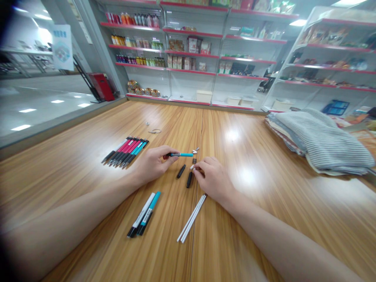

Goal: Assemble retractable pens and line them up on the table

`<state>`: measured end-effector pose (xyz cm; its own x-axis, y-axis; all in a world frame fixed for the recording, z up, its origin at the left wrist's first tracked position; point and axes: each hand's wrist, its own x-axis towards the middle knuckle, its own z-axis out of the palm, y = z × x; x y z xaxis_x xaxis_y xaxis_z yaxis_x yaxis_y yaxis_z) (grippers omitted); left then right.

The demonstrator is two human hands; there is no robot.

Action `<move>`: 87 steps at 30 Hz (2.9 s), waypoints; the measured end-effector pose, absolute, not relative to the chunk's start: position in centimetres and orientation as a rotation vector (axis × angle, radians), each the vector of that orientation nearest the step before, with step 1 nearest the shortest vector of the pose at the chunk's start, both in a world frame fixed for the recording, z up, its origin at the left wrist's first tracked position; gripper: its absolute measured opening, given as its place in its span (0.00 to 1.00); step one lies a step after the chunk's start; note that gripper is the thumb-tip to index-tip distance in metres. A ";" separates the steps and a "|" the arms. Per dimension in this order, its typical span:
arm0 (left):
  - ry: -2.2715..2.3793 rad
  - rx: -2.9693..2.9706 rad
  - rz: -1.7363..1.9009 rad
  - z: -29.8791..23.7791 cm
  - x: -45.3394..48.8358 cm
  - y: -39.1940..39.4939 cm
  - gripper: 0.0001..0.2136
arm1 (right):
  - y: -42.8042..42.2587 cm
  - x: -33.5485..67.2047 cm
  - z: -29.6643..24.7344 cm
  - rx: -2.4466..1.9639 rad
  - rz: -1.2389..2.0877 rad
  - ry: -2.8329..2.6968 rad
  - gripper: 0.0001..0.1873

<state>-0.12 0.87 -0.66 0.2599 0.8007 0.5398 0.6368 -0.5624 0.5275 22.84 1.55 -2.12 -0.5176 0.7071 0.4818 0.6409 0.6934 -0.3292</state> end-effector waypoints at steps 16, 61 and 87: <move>1.279 2.360 1.231 -0.8 -0.2 1.1 0.08 | 1.7 22.9 -2.0 -1.046 0.152 -2.309 0.05; 1.173 2.402 1.243 -1.4 -0.3 1.4 0.05 | 1.5 22.6 -2.0 -1.139 0.169 -2.397 0.06; 1.166 2.412 1.240 -1.5 -0.4 1.4 0.05 | 1.1 22.7 -1.2 -0.958 0.186 -2.189 0.09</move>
